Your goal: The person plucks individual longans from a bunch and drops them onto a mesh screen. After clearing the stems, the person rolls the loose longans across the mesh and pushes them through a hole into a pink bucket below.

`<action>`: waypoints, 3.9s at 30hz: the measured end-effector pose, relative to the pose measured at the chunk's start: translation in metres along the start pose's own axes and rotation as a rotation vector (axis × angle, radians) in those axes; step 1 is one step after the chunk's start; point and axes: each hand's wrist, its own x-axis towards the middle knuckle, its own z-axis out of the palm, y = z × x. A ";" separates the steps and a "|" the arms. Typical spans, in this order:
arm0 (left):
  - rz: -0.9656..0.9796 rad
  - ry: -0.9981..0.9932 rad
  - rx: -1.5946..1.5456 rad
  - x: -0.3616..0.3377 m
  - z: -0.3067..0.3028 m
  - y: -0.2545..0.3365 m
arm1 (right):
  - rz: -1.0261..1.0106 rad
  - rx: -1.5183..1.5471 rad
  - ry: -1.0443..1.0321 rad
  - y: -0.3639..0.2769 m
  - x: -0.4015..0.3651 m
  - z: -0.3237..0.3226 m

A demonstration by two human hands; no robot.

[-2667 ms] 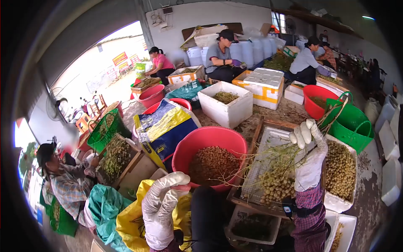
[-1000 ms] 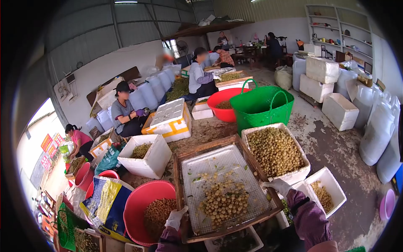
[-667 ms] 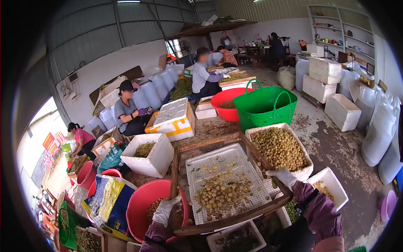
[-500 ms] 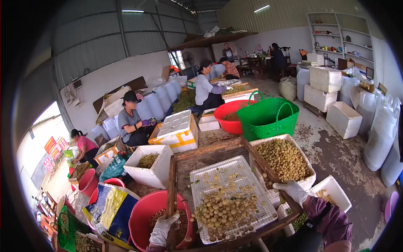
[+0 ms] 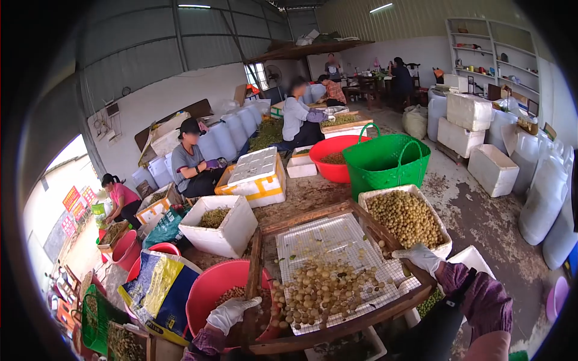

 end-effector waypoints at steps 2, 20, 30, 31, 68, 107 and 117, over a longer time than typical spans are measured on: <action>0.082 -0.059 -0.361 -0.001 0.000 -0.006 | 0.095 -0.110 -0.036 -0.005 -0.011 -0.006; 0.324 0.051 -0.527 0.025 0.002 -0.047 | -0.362 -0.122 -0.061 0.019 -0.047 -0.006; 0.395 0.152 -0.583 0.018 0.018 -0.028 | -0.094 0.436 0.112 0.031 -0.015 0.013; 0.436 0.170 -0.591 0.027 0.018 -0.042 | -0.253 0.374 0.212 0.057 0.000 0.016; 0.034 -0.237 -0.227 0.112 0.028 -0.079 | -0.025 0.190 0.027 0.064 0.042 0.041; 0.760 -0.303 0.468 0.196 0.104 0.045 | -0.904 -0.495 -0.077 -0.038 0.112 0.151; 0.838 0.376 0.773 0.309 0.125 0.041 | -1.002 -1.092 0.273 -0.033 0.223 0.214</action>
